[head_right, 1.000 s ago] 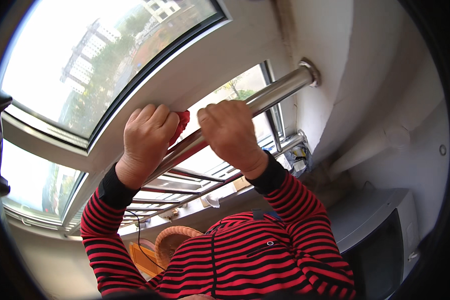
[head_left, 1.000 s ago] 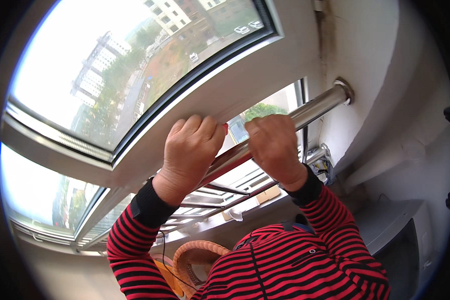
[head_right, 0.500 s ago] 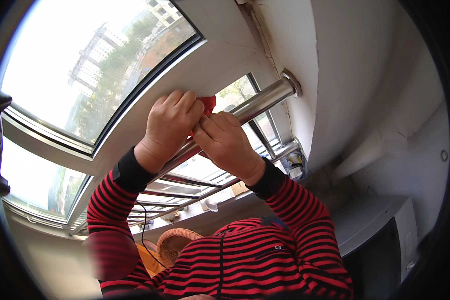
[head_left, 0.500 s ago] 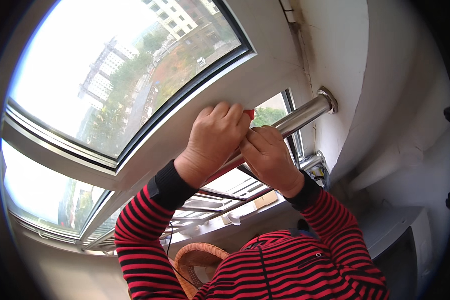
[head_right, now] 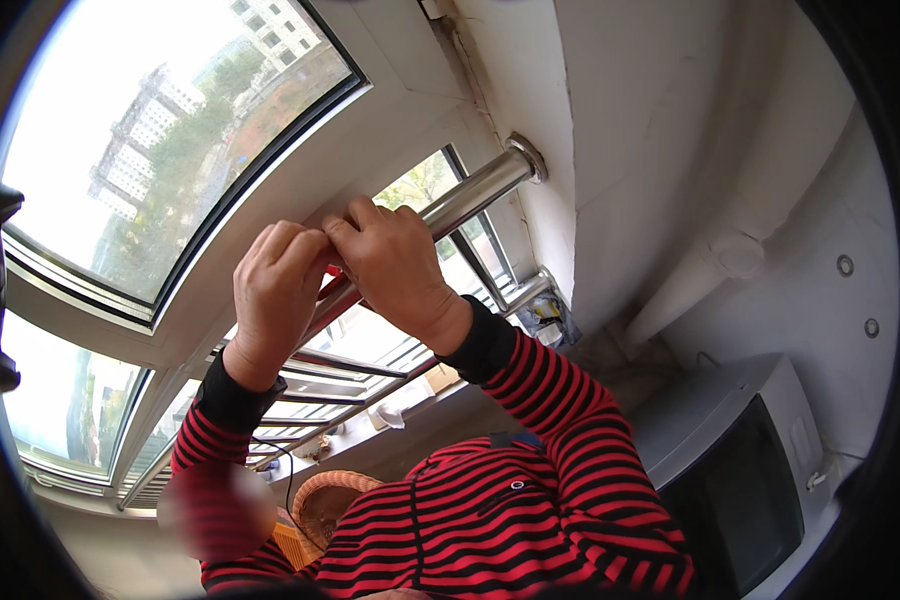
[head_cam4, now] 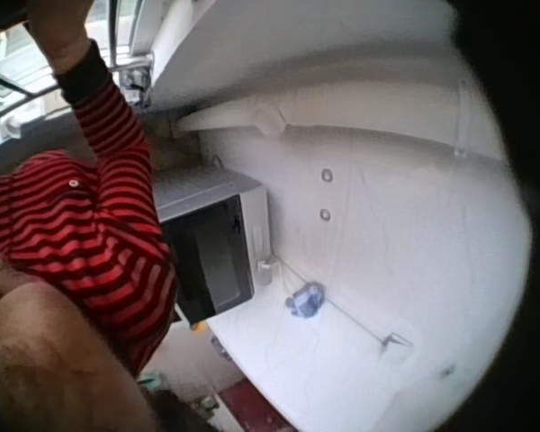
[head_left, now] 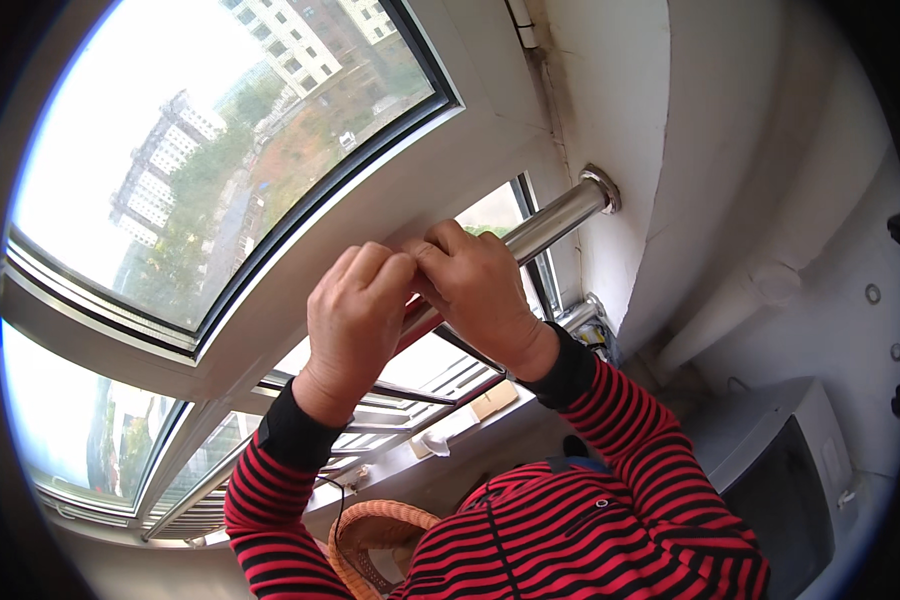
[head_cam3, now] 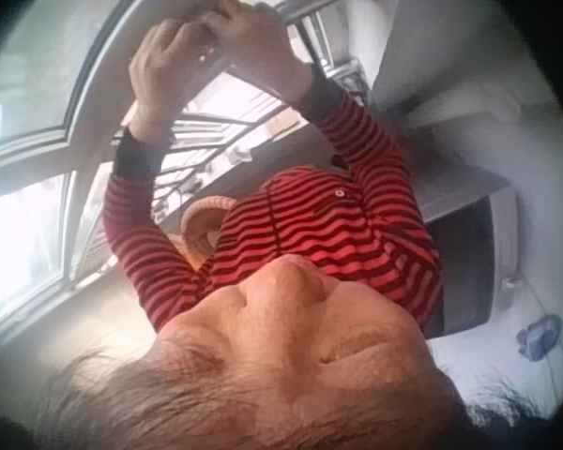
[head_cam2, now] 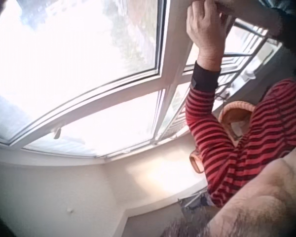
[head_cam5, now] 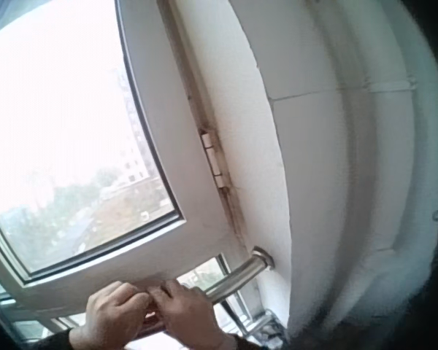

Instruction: The person wipes the top of a washing machine with a red cloth, then moves to the balcony to wipe the metal railing and window frame. The person uses the cloth to clean the surfaces in a repetitive wiping motion.

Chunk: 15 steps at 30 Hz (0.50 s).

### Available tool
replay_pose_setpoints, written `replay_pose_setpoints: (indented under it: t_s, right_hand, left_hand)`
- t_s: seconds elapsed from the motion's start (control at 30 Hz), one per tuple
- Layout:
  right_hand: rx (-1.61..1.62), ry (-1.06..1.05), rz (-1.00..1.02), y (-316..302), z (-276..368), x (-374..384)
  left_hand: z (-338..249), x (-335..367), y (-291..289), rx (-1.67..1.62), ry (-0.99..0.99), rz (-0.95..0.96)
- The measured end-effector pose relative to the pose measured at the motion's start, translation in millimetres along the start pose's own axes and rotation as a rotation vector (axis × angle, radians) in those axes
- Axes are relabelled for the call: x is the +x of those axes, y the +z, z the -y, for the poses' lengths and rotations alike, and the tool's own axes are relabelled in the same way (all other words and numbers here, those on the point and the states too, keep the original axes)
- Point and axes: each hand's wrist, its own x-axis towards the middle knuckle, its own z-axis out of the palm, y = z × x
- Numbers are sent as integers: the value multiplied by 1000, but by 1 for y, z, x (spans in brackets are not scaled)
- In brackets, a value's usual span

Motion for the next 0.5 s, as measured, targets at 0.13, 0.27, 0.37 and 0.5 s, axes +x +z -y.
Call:
replay_pose_setpoints:
  t_s: [0.13,0.27,0.37,0.5]
  right_hand:
    - [61,47,-38,-7,-6,3]
    - [-255,66,-90,-42,-40,14]
    - [-478,172,-76,-65,-68,20]
    - [-497,276,-145,-58,-85,31]
  left_hand:
    - [-13,-16,-11,-148,4,38]
    - [-15,-61,-30,-179,-76,77]
    - [4,-106,-44,-166,-139,43]
    - [33,-170,-55,-148,-339,-33]
